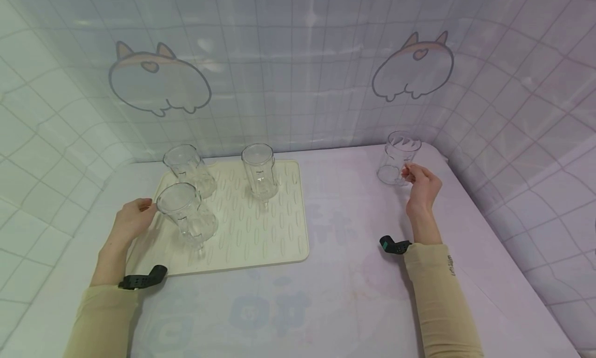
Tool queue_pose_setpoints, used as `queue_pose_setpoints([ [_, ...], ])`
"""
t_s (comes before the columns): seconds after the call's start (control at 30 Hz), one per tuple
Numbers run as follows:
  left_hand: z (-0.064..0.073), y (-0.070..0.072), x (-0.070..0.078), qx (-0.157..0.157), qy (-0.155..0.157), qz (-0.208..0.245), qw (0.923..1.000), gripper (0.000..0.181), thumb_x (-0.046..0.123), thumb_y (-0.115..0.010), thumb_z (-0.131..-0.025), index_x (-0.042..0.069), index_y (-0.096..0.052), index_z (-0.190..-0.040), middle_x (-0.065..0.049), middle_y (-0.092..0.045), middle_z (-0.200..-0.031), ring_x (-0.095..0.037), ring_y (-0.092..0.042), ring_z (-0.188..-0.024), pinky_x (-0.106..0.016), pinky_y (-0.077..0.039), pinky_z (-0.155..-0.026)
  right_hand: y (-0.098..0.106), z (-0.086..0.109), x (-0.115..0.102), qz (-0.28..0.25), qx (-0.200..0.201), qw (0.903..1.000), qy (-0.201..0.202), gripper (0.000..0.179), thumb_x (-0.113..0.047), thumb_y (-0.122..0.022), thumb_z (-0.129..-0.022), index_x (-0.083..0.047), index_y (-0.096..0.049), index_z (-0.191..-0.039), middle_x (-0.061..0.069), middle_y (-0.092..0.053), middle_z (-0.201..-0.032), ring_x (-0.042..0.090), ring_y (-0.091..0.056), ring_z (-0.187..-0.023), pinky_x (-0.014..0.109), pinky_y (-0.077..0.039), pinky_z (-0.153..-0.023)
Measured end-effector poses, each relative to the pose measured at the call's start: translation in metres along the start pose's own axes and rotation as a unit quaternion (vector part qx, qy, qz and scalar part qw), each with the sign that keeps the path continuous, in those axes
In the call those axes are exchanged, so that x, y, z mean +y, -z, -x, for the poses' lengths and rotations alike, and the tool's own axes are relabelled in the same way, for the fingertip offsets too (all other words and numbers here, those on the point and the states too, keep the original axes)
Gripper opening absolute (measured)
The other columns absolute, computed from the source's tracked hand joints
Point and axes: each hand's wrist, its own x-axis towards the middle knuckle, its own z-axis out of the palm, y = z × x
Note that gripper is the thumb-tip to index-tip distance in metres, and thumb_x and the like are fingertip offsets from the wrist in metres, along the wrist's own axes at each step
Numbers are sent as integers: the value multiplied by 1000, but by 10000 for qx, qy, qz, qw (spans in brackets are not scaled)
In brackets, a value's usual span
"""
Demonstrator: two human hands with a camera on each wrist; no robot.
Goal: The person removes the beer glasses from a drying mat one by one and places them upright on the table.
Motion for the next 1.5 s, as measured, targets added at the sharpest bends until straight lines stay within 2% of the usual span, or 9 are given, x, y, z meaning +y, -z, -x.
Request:
queue_pose_setpoints([
  [0.4,1,1,2,-41,32,12,10000,68,42,-30,-98,-12,-28,-140,-37,-37,-134,-51,-37,-121,-59,-38,-95,2,-2,2,94,103,9999,-28,17,-12,-65,-88,4,-69,-92,9,-68,-81,18,-60,-68,25,-50,-74],
  [0.87,2,-1,-1,42,48,62,10000,67,40,-31,-98,-13,-30,-139,-37,-38,-133,-50,-39,-120,-58,-39,-95,4,-3,3,75,311,9995,-59,19,-12,-68,-85,5,-69,-94,6,-66,-73,17,-58,-67,24,-50,-71],
  [1.2,1,-2,-2,52,59,3,10000,66,40,-31,-98,-13,-30,-138,-37,-38,-134,-50,-38,-121,-58,-39,-95,3,-1,2,153,466,9988,-52,18,-14,-72,-83,2,-70,-90,5,-66,-75,17,-60,-71,27,-48,-78],
  [1.33,0,0,-2,48,38,-5,10000,67,40,-31,-98,-13,-30,-138,-37,-38,-134,-51,-38,-121,-58,-39,-95,3,-2,2,91,500,9987,37,15,-11,-70,-83,2,-70,-90,5,-67,-77,17,-61,-72,26,-49,-78],
  [1.5,0,0,-2,44,41,-4,10000,67,41,-32,-98,-13,-30,-138,-38,-37,-134,-52,-37,-121,-59,-38,-96,3,-3,2,71,572,9977,356,14,-7,-69,-83,4,-69,-90,5,-66,-79,16,-61,-71,25,-49,-75],
])
